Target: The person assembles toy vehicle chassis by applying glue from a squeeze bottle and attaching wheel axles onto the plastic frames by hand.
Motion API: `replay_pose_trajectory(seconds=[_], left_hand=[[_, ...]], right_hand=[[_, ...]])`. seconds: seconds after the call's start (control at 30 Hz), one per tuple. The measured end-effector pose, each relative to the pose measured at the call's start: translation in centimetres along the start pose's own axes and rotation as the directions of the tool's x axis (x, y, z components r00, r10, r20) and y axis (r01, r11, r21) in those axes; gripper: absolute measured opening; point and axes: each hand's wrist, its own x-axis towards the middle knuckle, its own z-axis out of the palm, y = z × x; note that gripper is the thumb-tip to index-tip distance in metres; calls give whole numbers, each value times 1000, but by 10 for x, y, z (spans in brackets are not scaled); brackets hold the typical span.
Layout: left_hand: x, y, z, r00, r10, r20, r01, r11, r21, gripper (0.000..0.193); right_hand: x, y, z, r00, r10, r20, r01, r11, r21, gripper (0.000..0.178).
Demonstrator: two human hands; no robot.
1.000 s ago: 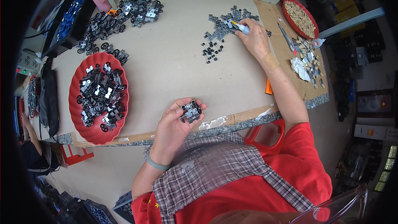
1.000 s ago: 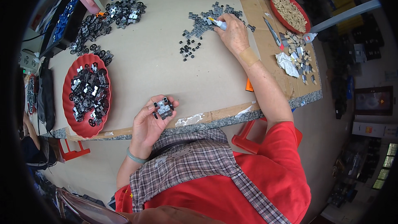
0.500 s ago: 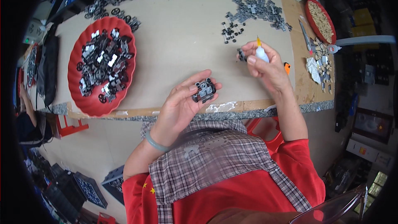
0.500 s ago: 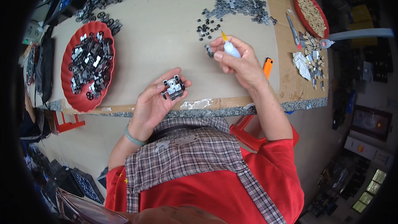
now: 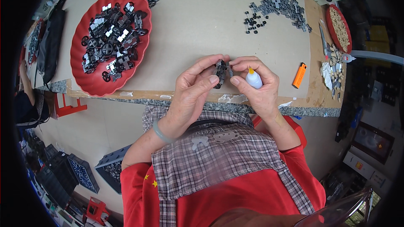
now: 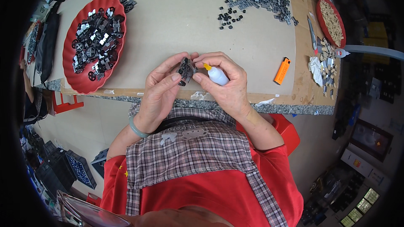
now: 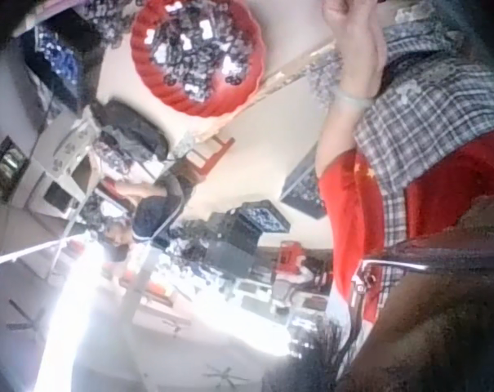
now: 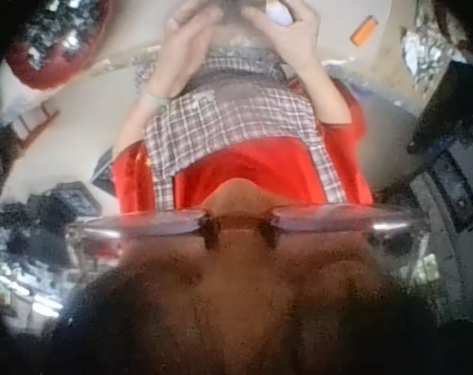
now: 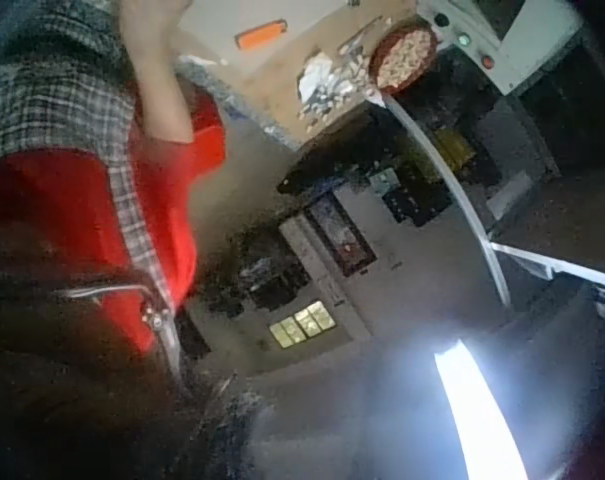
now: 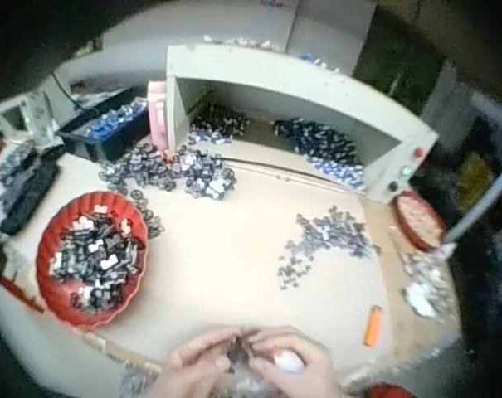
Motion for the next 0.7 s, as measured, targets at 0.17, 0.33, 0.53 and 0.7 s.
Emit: replay_pose_trajectory(seconds=[0.17, 0.33, 0.53, 0.7], left_hand=[[0, 0, 2, 997, 74, -20, -73, 995, 67, 42], [1, -3, 2, 994, 105, -9, -104, 992, 75, 41], [1, -4, 4, 996, 91, -20, -89, 995, 53, 42], [1, -4, 6, 996, 77, -33, -76, 997, 32, 41]], right_hand=[[-1, 2, 8, 998, -53, -19, 51, 992, -119, 22], [0, 6, 10, 997, -37, -63, 31, 994, -102, 24], [-1, 10, 11, 995, -67, -80, 57, 991, -123, 24], [-3, 11, 12, 991, -88, -96, 71, 983, -168, 23]])
